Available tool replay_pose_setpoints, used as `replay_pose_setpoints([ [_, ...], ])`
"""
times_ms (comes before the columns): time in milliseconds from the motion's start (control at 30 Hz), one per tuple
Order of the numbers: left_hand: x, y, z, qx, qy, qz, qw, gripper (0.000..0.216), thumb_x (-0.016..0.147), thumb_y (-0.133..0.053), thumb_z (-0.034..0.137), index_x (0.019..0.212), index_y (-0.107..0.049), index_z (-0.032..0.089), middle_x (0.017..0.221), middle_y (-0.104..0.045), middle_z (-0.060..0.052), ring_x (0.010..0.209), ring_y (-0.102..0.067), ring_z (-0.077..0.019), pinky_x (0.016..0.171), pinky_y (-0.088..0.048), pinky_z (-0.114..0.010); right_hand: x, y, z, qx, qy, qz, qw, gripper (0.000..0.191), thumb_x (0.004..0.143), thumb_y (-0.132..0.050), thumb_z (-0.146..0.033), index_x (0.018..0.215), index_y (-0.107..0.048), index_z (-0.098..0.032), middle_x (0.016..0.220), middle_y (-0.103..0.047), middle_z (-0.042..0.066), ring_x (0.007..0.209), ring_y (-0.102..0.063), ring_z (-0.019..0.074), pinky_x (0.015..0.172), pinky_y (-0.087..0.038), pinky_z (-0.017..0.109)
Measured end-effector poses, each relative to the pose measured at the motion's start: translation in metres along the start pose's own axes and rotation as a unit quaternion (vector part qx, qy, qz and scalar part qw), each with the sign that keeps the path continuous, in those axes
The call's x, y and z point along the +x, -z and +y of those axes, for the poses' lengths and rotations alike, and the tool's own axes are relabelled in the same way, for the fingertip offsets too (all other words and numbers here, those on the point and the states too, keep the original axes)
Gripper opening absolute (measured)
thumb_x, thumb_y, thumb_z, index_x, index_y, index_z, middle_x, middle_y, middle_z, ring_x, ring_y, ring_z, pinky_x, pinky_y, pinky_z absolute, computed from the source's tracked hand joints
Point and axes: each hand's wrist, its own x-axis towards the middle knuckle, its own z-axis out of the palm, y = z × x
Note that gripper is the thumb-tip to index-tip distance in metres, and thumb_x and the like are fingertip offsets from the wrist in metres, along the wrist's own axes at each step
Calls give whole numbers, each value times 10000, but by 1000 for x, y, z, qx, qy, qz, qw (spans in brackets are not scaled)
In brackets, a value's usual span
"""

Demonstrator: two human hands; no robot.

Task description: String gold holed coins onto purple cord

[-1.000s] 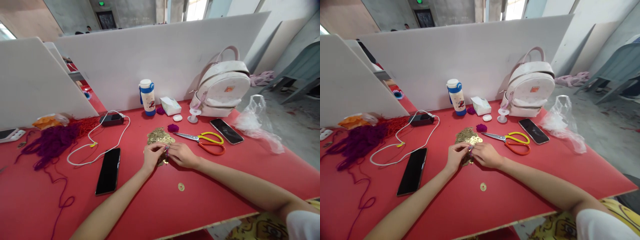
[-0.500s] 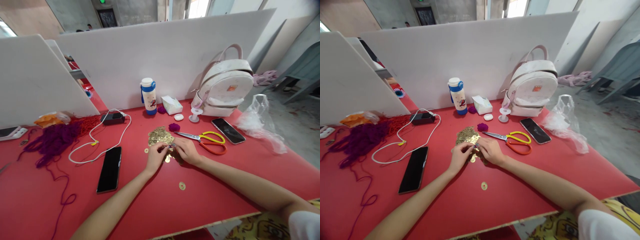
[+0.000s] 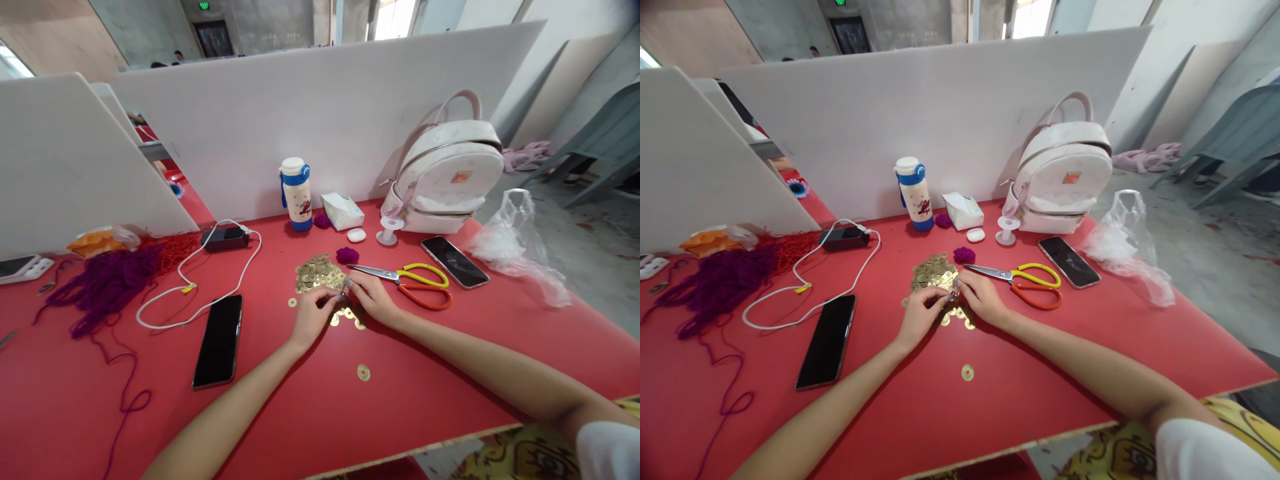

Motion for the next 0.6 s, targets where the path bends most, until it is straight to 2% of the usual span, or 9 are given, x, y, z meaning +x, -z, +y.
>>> replay_pose_setpoints([
  [200,0,2,-1,-25,3,9,1000,105,798,-613,189,740,-699,170,795,-711,-48,744,-654,-178,679,-496,-265,0,2,-4,59,-12,17,998,352,1000,-357,-351,714,-487,-193,697,-519,12,661,-497,159,648,-398,289],
  [300,0,3,-1,-43,4,11,999,108,801,-616,212,737,-689,165,788,-702,-49,715,-640,-169,650,-485,-256,3,2,-2,83,-30,37,995,310,988,-395,-371,781,-537,-189,748,-553,15,709,-527,162,688,-418,292],
  [467,-1,3,-1,-54,0,25,998,98,795,-620,219,738,-682,168,789,-694,-50,729,-629,-170,646,-481,-255,9,3,7,150,-39,-37,987,203,903,-586,-377,915,-659,-188,868,-617,42,825,-593,181,766,-466,318],
  [600,-2,2,-1,-53,-2,25,998,100,797,-617,219,735,-680,172,789,-692,-51,745,-627,-175,649,-482,-257,9,3,12,170,-32,-24,985,158,855,-661,-345,859,-707,-193,871,-606,43,819,-594,174,763,-474,326],
])
